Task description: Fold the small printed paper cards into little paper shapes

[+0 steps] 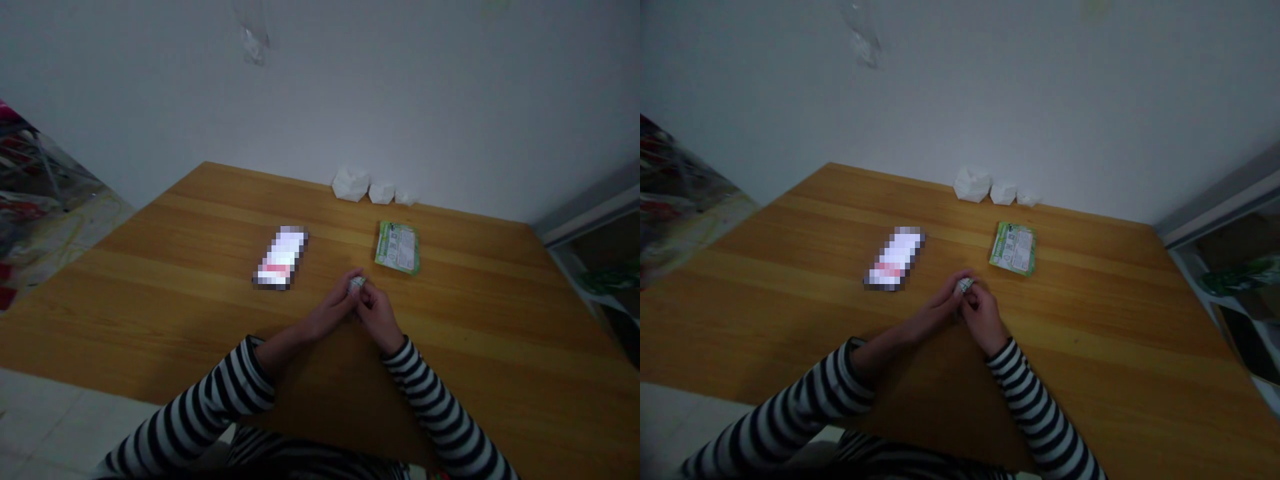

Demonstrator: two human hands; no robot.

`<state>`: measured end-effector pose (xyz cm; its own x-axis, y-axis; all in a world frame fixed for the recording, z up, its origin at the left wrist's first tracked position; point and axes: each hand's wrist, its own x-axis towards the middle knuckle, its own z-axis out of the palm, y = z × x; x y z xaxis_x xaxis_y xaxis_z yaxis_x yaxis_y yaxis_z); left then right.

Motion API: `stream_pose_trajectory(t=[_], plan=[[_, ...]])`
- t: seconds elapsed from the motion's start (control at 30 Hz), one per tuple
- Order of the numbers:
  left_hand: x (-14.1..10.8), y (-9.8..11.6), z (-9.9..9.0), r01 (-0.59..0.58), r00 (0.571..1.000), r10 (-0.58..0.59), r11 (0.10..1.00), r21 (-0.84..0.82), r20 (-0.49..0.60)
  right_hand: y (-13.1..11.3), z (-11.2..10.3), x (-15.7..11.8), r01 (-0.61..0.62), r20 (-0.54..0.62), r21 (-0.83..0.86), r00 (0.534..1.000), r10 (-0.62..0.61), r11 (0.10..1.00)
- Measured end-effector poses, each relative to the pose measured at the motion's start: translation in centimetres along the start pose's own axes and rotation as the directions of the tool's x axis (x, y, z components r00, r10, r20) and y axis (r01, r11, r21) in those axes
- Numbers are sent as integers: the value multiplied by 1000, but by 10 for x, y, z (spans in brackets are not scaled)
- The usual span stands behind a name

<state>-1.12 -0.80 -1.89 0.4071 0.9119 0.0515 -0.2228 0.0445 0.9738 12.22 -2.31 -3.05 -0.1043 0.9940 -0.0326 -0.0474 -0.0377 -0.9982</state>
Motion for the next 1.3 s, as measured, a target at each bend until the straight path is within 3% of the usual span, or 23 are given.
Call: stream_pose_trajectory(t=[0.03,0.1,0.2,0.27,0.33,0.43,0.6,0.73,0.87,0.9,0.97,1.0,1.07,1.17,1.3], plan=[[1,-3,-1,69,997,-67,997,-34,42,-1,0,1,6,0,3,1000,-6,1000],[3,-8,-4,69,996,-72,997,-39,-60,-6,-1,6,16,-46,-23,999,-17,1000],[9,-11,-10,-45,964,57,998,51,-260,-14,-3,22,-41,-177,-57,984,31,998],[13,-9,-15,-132,915,177,980,147,-361,-19,-3,40,-125,-169,-21,978,120,992],[15,-4,-19,-178,873,258,959,222,-413,-20,-4,61,-136,-169,-18,977,131,991],[18,0,-23,-188,843,304,939,287,-444,-17,-2,86,-168,-179,-27,971,161,985],[19,-4,-24,-196,856,306,938,285,-417,-4,10,103,-204,-213,-52,959,188,978],[19,-3,-24,-185,862,296,939,289,-412,-2,17,98,-150,-278,-106,954,115,983],[17,3,-24,-169,858,288,940,296,-426,-13,-8,74,-79,-321,-261,947,-10,962],[17,4,-23,-164,860,284,940,298,-424,-17,-20,68,-46,-336,-343,939,-77,938],[16,3,-22,-158,869,279,939,304,-409,-24,-47,60,52,-265,-742,893,-364,668],[15,3,-21,-156,875,276,939,308,-398,-27,-59,58,89,-164,-845,895,-415,527],[15,2,-20,-161,884,276,938,309,-377,-29,-80,59,148,-1,-929,916,-401,339],[16,0,-20,-171,887,282,936,308,-366,-25,-96,63,157,82,-956,954,-289,247],[16,1,-22,-151,898,264,937,316,-351,-19,-100,65,143,71,-953,963,-259,269]])
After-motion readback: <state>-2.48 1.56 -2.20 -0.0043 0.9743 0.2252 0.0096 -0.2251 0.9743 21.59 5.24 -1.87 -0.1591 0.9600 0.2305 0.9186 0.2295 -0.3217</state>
